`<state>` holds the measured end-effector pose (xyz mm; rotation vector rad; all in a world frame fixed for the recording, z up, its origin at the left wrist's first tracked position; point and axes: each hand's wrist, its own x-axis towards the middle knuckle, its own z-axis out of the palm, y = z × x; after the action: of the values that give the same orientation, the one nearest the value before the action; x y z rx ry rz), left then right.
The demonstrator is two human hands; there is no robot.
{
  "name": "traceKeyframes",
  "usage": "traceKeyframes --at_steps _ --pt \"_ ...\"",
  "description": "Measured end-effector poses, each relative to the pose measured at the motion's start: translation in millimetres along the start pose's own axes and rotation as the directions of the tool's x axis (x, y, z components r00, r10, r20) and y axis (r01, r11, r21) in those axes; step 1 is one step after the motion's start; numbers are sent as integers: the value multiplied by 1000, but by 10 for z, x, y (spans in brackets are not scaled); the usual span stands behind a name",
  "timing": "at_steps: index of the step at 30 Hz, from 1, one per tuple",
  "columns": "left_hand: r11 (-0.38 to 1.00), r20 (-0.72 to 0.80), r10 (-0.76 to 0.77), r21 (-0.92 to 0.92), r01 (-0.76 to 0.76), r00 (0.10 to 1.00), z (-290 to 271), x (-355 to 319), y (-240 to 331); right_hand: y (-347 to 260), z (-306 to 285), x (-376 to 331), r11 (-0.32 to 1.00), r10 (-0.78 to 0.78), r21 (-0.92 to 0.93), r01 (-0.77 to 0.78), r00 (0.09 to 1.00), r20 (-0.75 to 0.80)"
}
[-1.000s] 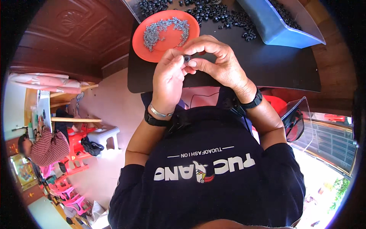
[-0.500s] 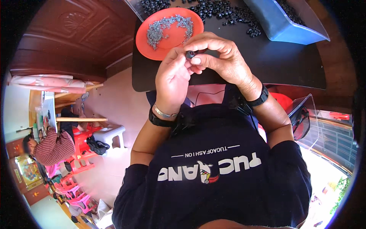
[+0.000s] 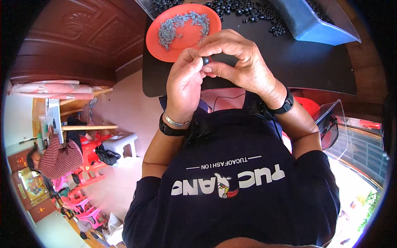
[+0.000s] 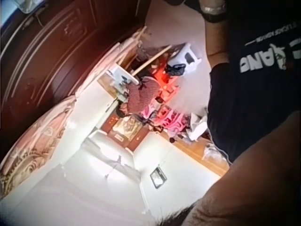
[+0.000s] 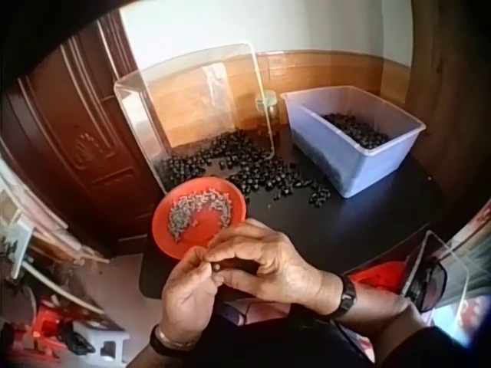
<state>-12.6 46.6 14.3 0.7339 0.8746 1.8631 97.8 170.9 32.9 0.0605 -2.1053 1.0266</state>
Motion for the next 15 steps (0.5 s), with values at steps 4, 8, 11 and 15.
traceKeyframes --at_steps 4,8,11,15 --pt "996 12 50 68 -51 999 -47 -8 2 -23 20 -21 999 19 -51 -18 1000 2" --pt "999 40 47 -6 -47 998 -94 -13 -18 25 69 -65 962 134 241 -129 991 -3" --pt "999 50 13 28 -14 999 -111 -7 -18 40 99 -94 893 221 396 -213 975 26" --pt "998 0 -14 67 14 1000 -70 -19 -9 95 94 -97 949 147 284 -135 989 -20"
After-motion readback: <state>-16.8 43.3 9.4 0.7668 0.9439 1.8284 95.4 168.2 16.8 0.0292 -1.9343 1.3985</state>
